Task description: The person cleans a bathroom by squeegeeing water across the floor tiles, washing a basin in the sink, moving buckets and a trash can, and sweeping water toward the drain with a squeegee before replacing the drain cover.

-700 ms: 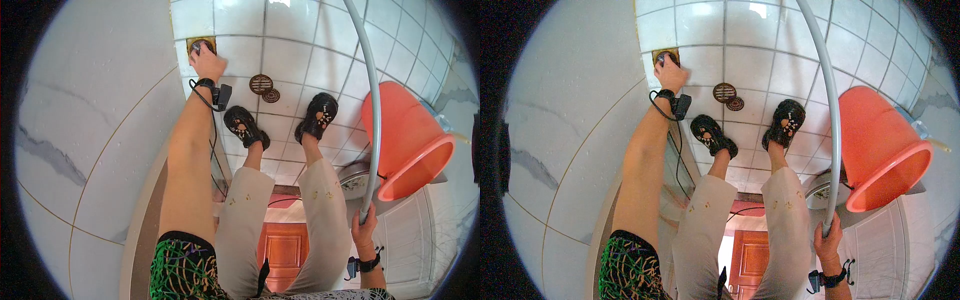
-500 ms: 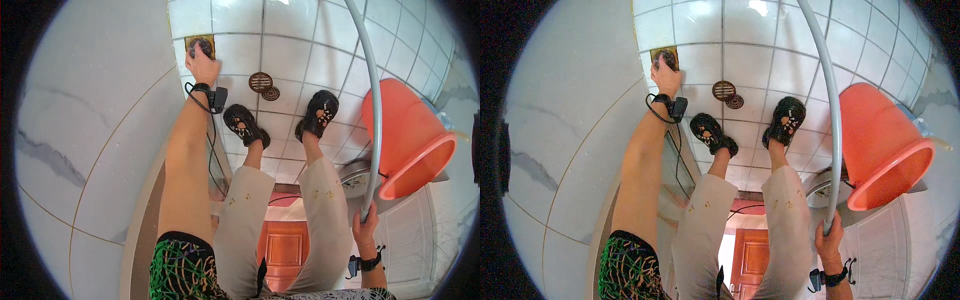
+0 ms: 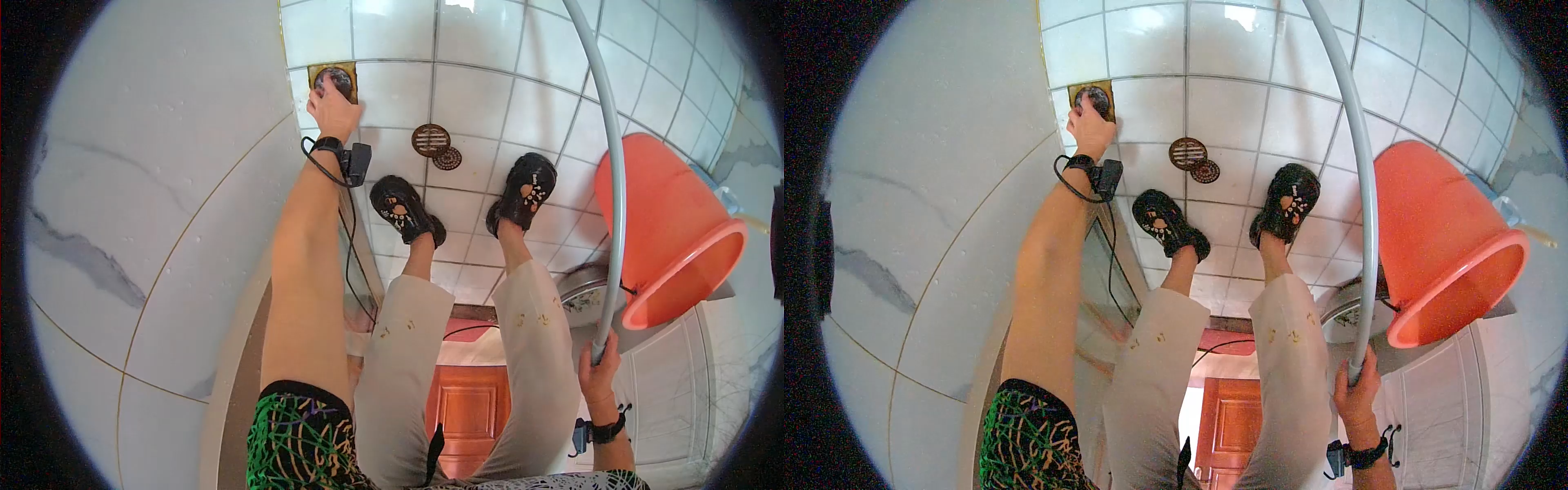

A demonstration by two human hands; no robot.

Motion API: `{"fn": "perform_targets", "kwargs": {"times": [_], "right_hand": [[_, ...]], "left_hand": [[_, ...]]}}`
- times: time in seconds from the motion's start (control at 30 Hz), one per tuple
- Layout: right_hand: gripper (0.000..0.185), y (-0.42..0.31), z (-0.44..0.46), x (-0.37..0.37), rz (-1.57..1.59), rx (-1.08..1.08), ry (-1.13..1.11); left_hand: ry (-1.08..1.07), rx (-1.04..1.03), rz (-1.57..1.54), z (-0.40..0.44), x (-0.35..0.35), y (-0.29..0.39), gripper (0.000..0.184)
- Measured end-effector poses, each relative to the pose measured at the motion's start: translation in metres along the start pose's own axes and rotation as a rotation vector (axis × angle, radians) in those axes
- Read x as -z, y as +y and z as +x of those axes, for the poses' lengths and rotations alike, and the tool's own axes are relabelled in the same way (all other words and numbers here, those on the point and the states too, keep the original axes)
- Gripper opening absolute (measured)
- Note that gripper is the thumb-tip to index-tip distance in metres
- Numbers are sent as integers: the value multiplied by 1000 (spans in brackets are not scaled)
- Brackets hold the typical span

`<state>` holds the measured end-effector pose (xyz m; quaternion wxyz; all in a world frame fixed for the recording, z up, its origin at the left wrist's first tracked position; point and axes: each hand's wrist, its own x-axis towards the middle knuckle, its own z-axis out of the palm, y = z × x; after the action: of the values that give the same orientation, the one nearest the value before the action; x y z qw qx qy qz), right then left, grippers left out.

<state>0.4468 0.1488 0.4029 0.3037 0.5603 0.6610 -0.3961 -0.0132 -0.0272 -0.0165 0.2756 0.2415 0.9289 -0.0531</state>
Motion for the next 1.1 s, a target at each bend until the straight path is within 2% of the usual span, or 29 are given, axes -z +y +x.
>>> {"fn": "perform_targets", "kwargs": {"times": [0.13, 0.27, 0.37, 0.57, 1.1], "right_hand": [[44, -5, 3, 1, 2, -20, -6], [43, -2, 3, -2, -27, 15, 28], [44, 0, 3, -3, -13, -11, 11], [44, -5, 7, -3, -24, 65, 36], [42, 0, 9, -4, -1, 10, 12]], "left_hand": [[18, 30, -295, -2, 9, -5, 83], [48, 110, -109, -7, 5, 5, 82], [12, 71, -79, -10, 11, 10, 83], [72, -14, -95, -4, 2, -2, 84], [-13, 79, -119, 1, 11, 8, 93]]}}
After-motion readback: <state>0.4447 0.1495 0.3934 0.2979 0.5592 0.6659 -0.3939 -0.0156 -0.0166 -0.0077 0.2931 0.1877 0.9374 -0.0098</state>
